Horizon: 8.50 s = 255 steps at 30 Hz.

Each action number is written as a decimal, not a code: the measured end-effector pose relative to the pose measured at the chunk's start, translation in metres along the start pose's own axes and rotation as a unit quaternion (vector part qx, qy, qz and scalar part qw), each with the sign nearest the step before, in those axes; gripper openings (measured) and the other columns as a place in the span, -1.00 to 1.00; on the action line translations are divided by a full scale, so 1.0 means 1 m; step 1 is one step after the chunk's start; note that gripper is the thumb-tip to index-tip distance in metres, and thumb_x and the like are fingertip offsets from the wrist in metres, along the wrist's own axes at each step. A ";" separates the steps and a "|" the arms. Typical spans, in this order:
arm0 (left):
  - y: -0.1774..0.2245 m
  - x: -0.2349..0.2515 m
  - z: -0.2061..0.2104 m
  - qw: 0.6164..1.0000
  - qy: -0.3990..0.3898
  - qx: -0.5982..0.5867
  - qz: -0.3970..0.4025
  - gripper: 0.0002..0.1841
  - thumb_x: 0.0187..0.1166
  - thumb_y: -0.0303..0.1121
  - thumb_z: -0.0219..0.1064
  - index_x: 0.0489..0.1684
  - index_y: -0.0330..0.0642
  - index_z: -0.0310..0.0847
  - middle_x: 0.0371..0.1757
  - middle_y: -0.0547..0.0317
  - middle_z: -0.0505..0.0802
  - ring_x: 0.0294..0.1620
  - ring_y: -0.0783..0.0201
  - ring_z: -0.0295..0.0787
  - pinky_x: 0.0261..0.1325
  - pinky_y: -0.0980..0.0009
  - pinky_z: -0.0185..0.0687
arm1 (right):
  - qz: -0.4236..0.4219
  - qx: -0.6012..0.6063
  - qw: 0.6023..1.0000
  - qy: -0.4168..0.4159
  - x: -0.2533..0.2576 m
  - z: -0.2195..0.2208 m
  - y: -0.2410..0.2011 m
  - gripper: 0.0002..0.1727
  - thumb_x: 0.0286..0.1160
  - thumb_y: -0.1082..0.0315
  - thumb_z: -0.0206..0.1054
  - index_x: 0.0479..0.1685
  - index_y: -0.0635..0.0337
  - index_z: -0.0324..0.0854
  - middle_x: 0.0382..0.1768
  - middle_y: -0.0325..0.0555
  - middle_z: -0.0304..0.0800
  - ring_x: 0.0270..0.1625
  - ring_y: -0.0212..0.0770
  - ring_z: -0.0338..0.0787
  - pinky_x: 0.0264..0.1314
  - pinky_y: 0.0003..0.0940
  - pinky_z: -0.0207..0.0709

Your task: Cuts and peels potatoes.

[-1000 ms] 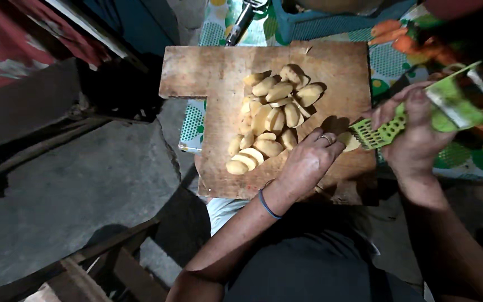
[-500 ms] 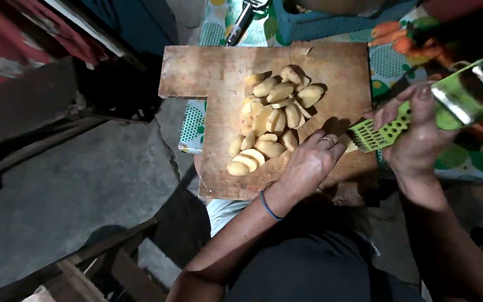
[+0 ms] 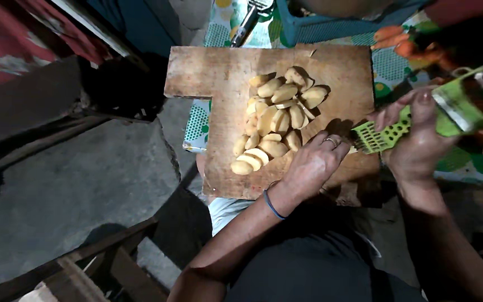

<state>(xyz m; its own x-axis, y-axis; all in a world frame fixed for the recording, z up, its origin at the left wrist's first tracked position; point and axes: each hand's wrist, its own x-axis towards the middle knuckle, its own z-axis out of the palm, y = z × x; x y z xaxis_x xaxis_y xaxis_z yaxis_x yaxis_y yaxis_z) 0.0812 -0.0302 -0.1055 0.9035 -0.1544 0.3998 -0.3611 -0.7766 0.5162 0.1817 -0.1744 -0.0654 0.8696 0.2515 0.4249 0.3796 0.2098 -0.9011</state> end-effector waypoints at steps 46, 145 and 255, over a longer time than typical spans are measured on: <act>0.002 0.002 0.002 1.000 0.020 0.001 -0.010 -0.86 0.56 -0.55 0.34 -0.19 -0.24 0.86 -0.04 -0.05 0.89 0.17 -0.06 0.81 0.15 0.19 0.76 | -0.056 -0.092 0.993 -0.052 -0.028 0.024 -0.002 -0.80 0.68 0.03 0.31 -0.05 -0.10 0.58 -0.40 -0.55 0.73 -0.35 -0.44 0.80 -0.02 -0.27 0.81; -0.012 0.015 -0.001 0.998 -0.005 -0.053 -0.047 -0.89 0.55 -0.41 0.43 -0.30 -0.24 0.82 -0.20 -0.04 0.85 0.08 -0.01 0.81 0.28 0.13 0.69 | -0.049 -0.050 0.997 -0.043 -0.011 0.028 -0.005 -0.83 0.75 0.09 0.22 -0.05 -0.05 0.55 -0.49 -0.52 0.69 -0.44 -0.39 0.79 -0.10 -0.23 0.84; -0.009 0.082 -0.056 0.944 -0.152 0.237 -0.174 -0.86 0.58 -0.54 0.28 -0.16 -0.40 0.76 0.16 -0.30 0.81 0.32 -0.31 0.70 0.00 -0.07 0.74 | 0.016 0.025 0.997 0.077 0.025 -0.046 0.001 -0.59 0.88 0.09 -0.30 -0.13 -0.09 0.49 -0.49 -0.41 0.61 -0.33 -0.32 0.78 0.06 -0.15 0.77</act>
<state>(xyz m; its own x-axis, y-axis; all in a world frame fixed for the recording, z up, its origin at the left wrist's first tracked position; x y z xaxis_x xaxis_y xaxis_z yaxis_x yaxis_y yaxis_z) 0.1456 -0.0016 -0.0352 0.9989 0.0472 -0.0046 0.0474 -0.9873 0.1514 0.2182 -0.2113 -0.0599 0.9202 0.1120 0.3751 0.3389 0.2518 -0.9065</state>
